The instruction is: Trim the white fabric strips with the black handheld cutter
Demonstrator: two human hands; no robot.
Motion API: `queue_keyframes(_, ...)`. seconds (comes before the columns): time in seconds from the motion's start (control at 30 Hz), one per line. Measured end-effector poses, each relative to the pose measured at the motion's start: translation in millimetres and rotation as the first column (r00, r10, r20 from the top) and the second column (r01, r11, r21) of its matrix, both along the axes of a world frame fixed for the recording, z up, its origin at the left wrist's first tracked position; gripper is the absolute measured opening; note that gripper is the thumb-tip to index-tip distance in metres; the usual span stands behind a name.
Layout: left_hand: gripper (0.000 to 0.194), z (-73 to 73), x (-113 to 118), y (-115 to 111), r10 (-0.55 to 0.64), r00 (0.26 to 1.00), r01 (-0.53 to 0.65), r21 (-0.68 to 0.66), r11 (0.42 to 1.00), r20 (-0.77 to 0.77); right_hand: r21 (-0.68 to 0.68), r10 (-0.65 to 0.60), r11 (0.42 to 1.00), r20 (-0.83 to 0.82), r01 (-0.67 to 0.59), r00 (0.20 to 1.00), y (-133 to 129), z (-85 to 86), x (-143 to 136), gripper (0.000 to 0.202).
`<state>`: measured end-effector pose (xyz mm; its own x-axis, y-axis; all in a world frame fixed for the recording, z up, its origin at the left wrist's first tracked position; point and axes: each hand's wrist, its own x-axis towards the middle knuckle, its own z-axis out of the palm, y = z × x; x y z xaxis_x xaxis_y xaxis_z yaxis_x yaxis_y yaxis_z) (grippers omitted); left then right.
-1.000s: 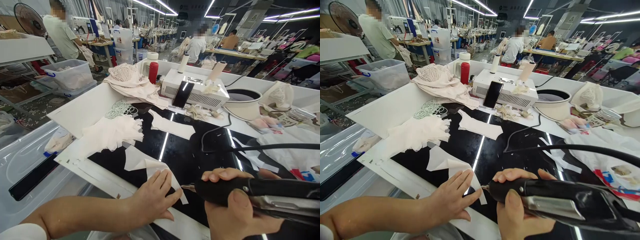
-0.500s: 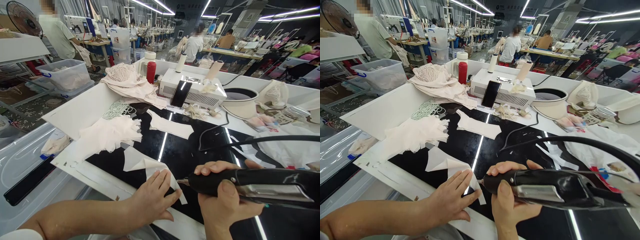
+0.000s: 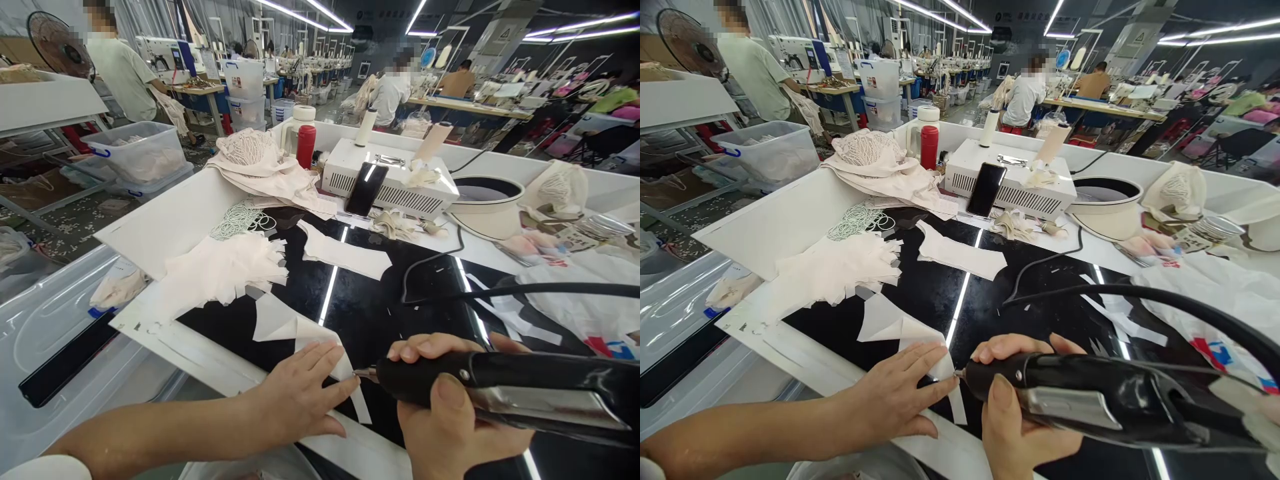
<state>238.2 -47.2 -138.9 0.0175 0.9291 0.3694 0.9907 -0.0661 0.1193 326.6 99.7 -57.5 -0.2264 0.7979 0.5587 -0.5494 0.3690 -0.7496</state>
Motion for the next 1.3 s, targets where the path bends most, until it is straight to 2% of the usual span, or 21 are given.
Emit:
queue_keyframes(0.2, 0.084, 0.5, -2.8, -2.5, 0.012, 1.0, -0.011, -0.046, 0.999, 0.017, 0.003, 0.0, 1.0, -0.009, 0.0, 1.0, -2.0, 3.8, -3.0, 0.049)
queue_keyframes(0.37, 0.084, 3.0, -3.8, -2.6, 0.003, 1.0, -0.003, -0.013, 1.0, 0.016, -0.051, -0.005, 0.999, -0.028, 0.003, 1.0, -0.3, 9.2, -8.8, 0.05)
queue_keyframes(0.5, 0.084, 3.5, -3.2, -1.7, 0.007, 1.0, -0.007, 0.007, 1.0, 0.014, -0.056, 0.018, 0.998, -0.032, -0.02, 0.999, 1.4, 5.7, -12.6, 0.051)
queue_keyframes(0.67, 0.087, -3.2, -2.3, -2.6, 0.01, 0.999, -0.01, 0.004, 1.0, 0.033, -0.056, 0.04, 0.998, 0.004, -0.04, 0.999, 2.6, 2.5, -16.4, 0.047)
queue_keyframes(0.97, 0.09, -13.8, -2.0, -3.4, 0.002, 0.998, -0.001, -0.032, 0.999, 0.059, -0.022, 0.061, 0.998, -0.039, -0.062, 0.997, 6.6, 1.7, -27.3, 0.05)
queue_keyframes(1.17, 0.09, -12.6, -0.7, -1.9, -0.006, 0.997, 0.01, -0.042, 0.999, 0.083, -0.021, 0.056, 0.998, -0.021, -0.056, 0.998, 5.7, -1.1, -28.2, 0.047)
queue_keyframes(1.3, 0.087, -5.9, 1.4, -3.2, 0.002, 0.997, 0.002, -0.051, 0.999, 0.081, -0.016, 0.059, 0.998, -0.017, -0.059, 0.998, 6.7, -0.3, -28.6, 0.048)
